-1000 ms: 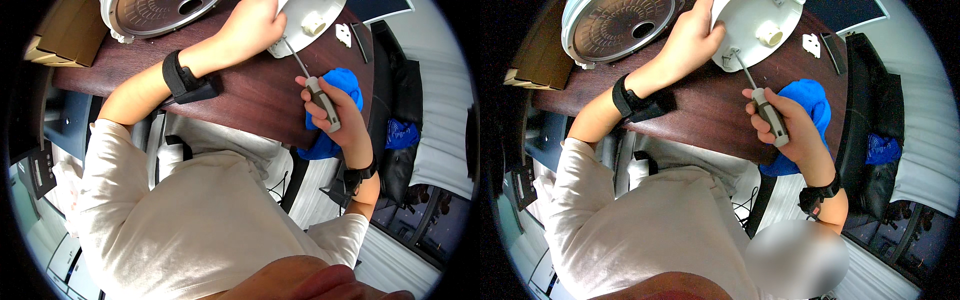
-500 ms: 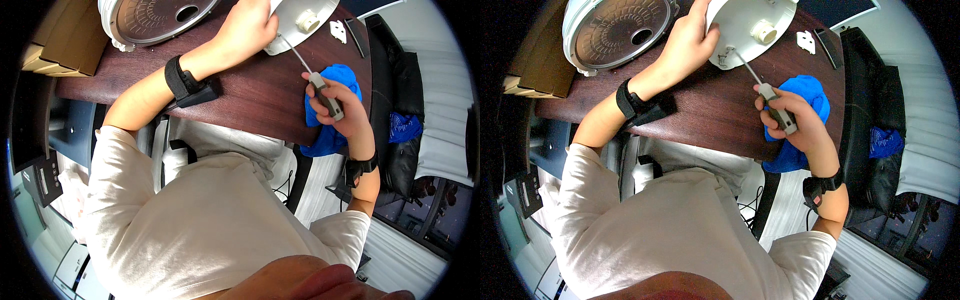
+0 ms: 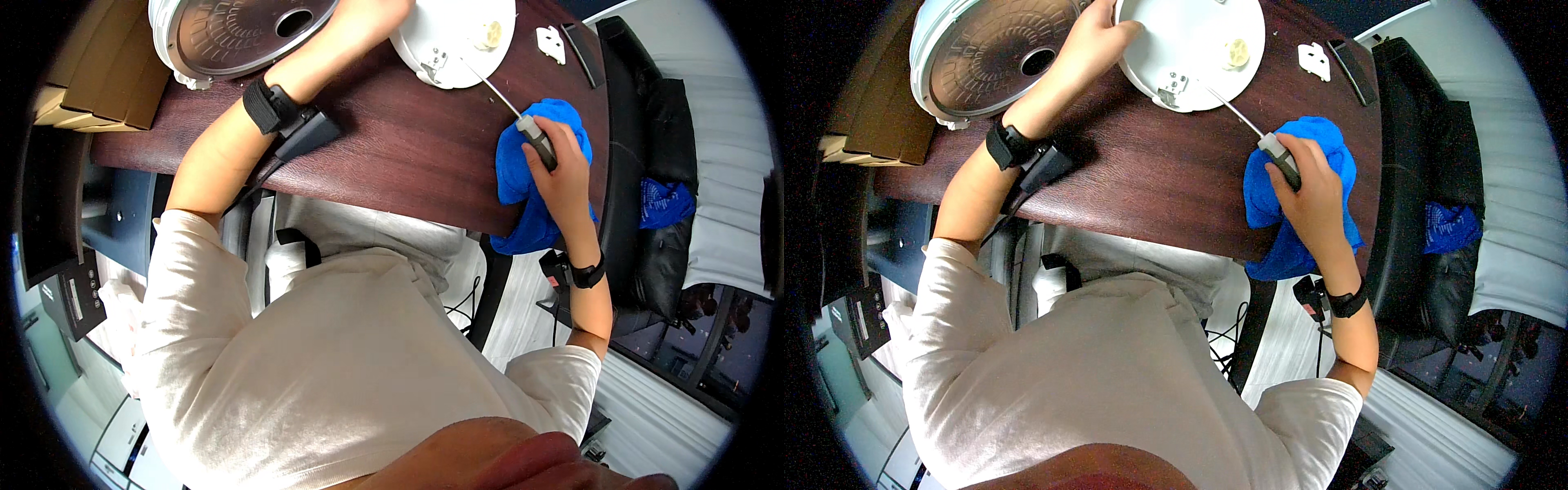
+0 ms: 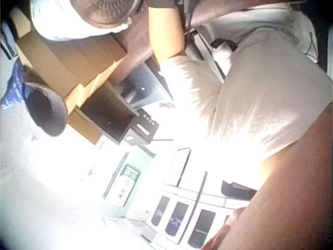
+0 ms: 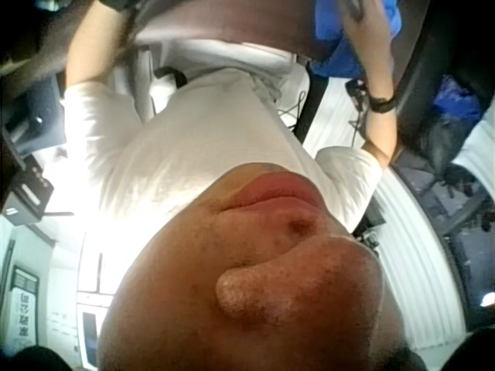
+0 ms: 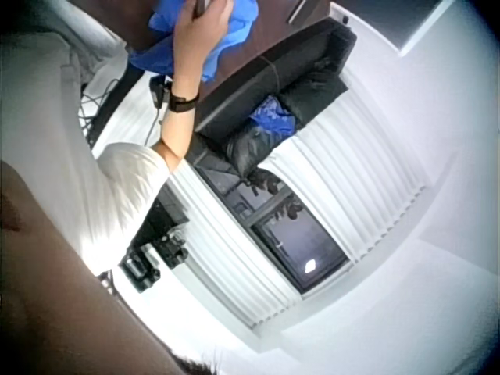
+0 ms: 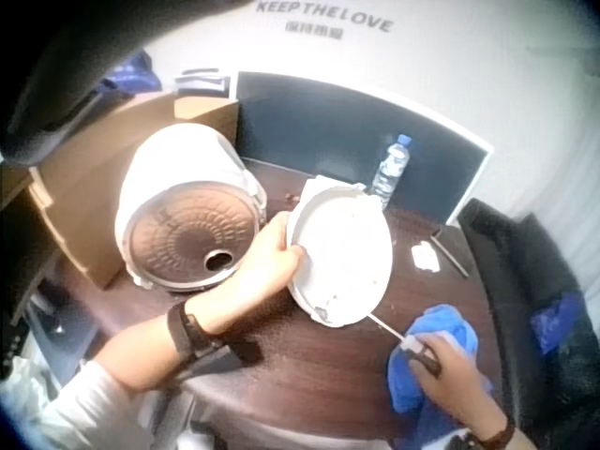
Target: The person uses a screwdriver to remove screws from a white plastic appliance part and a metal mesh component on a table. They place the removed screws into a small white dish and continue unscrewing additional fasteners from the appliance housing.
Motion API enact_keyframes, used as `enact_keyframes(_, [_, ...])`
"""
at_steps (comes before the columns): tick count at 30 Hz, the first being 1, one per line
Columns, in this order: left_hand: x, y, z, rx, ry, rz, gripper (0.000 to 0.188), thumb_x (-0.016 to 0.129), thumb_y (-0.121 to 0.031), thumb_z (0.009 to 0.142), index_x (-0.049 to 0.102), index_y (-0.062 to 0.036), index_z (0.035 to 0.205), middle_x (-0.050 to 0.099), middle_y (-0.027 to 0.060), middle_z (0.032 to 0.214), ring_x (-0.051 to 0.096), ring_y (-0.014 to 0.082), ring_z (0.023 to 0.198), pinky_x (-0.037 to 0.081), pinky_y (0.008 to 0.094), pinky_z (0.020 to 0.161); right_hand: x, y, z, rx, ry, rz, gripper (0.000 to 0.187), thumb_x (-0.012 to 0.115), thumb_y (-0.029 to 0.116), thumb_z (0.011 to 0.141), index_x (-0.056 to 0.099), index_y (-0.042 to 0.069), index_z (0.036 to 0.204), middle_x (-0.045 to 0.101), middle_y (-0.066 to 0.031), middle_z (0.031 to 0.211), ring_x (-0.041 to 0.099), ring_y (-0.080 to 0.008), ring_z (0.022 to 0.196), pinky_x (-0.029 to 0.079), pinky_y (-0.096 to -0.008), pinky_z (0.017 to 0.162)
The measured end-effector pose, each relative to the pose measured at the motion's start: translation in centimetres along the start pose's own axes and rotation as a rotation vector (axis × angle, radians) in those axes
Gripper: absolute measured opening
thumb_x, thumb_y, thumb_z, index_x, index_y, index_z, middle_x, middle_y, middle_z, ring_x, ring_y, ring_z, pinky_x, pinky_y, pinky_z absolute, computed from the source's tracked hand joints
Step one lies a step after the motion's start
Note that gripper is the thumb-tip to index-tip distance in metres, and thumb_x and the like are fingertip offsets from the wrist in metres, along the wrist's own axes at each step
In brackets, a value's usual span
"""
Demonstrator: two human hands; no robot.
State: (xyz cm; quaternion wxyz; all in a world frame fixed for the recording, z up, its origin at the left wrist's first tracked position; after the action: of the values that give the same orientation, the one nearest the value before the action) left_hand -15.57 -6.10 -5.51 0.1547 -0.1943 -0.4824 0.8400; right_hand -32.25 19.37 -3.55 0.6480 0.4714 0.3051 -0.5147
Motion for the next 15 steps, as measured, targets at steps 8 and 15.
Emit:
enact_keyframes(8, [0.4,1.0,0.5,-0.081,0.055,-0.104,0.040,0.048,0.005,0.077,0.051,0.0068,0.117,0.061,0.0155,0.108,0.058,0.0231,0.105,0.046,0.0328,0.094,0.4,0.1,0.9,-0.141,0.016,-0.050,0.039,0.072,0.007,0.082,0.061,0.006,0.119,0.064,-0.0132,0.106,0.066,-0.0290,0.086,0.053,-0.0343,0.071])
enact_keyframes(15, [0.4,0.7,0.5,-0.076,0.061,-0.125,0.042,0.047,0.006,0.077,0.051,0.0058,0.119,0.061,0.0136,0.110,0.057,0.0210,0.105,0.045,0.0315,0.093,0.7,-0.3,1.8,-0.202,-0.001,-0.126,0.042,0.073,0.008,0.080,0.061,0.008,0.121,0.063,-0.0117,0.105,0.065,-0.0280,0.085,0.054,-0.0355,0.070])
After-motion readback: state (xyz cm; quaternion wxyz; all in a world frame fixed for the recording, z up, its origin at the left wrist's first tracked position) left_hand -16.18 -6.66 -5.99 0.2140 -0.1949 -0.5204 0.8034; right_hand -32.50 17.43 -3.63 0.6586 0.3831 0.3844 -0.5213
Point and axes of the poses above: each hand's wrist, its own z-axis towards the middle knuckle, its own x-axis out of the palm, y = z × x, the point moved 5 cm from there along z, towards the middle knuckle
